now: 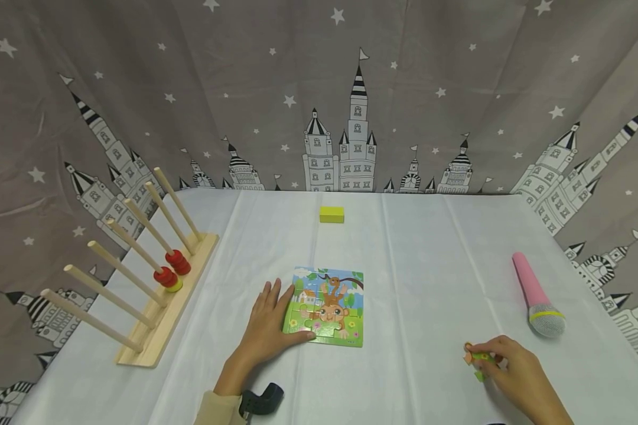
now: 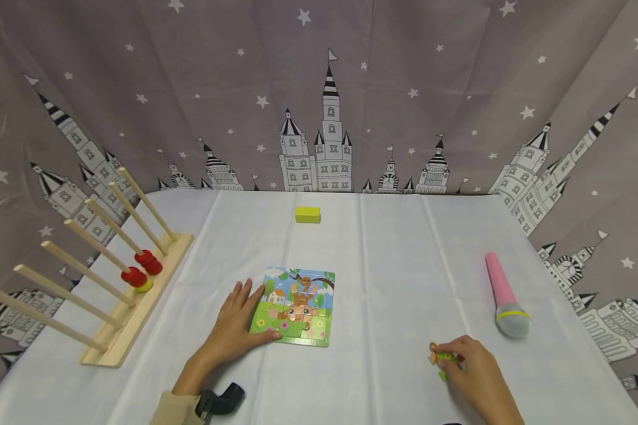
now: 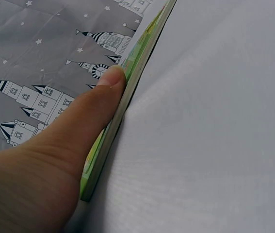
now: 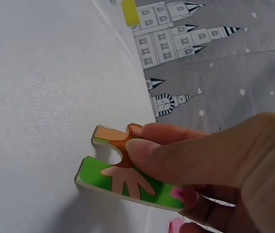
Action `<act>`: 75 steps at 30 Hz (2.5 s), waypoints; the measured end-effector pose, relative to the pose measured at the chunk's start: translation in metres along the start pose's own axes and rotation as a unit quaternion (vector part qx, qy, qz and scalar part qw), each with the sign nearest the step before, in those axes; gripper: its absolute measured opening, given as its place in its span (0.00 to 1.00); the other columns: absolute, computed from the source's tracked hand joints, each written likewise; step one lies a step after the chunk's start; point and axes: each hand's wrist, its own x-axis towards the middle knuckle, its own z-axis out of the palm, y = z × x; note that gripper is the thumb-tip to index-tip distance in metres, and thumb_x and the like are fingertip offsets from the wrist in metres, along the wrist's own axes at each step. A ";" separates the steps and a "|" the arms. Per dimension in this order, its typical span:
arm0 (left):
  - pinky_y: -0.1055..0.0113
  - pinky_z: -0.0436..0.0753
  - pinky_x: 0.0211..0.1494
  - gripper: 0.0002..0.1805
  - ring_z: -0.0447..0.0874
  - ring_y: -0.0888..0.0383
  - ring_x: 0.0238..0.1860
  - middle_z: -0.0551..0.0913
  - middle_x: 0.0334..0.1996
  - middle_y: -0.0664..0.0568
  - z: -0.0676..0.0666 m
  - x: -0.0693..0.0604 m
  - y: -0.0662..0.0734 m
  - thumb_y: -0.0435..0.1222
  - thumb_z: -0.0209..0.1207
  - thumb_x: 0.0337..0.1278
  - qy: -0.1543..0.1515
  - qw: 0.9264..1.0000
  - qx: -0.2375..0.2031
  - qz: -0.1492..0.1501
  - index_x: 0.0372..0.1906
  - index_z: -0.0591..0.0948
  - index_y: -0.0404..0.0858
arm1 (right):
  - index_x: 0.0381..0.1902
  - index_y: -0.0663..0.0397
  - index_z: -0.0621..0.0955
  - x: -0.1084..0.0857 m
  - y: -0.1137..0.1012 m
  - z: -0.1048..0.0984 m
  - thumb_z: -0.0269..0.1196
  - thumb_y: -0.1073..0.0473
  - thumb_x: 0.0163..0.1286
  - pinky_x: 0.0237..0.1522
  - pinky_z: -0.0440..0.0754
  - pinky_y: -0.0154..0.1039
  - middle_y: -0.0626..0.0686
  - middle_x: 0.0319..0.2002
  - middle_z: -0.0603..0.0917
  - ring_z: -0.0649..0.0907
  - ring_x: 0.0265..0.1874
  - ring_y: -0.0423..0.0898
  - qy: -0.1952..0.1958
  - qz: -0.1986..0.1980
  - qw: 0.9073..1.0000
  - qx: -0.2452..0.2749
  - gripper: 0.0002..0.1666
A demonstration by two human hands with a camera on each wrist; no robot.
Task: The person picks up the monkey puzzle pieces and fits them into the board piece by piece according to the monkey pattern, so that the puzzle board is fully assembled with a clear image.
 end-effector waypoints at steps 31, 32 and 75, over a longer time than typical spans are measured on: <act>0.45 0.43 0.72 0.57 0.36 0.42 0.72 0.45 0.71 0.39 0.001 -0.001 0.000 0.64 0.63 0.31 0.000 1.000 0.002 0.002 0.69 0.56 0.41 | 0.29 0.48 0.84 0.047 -0.096 0.083 0.70 0.65 0.47 0.28 0.76 0.27 0.43 0.28 0.84 0.76 0.24 0.31 0.078 -0.002 0.963 0.259 0.10; 0.44 0.43 0.72 0.57 0.36 0.42 0.72 0.45 0.71 0.39 0.001 -0.001 0.000 0.65 0.63 0.32 -0.001 1.000 0.002 0.002 0.69 0.56 0.41 | 0.30 0.47 0.84 0.048 -0.099 0.085 0.70 0.64 0.48 0.28 0.76 0.27 0.43 0.28 0.84 0.76 0.24 0.32 0.075 0.000 0.960 0.269 0.10; 0.44 0.43 0.72 0.57 0.36 0.42 0.72 0.45 0.71 0.39 0.001 -0.002 0.000 0.65 0.62 0.32 0.001 1.000 0.001 0.001 0.69 0.56 0.41 | 0.32 0.56 0.83 0.062 -0.141 0.117 0.70 0.63 0.47 0.20 0.66 0.26 0.49 0.26 0.81 0.70 0.19 0.35 -0.013 0.050 0.975 0.218 0.12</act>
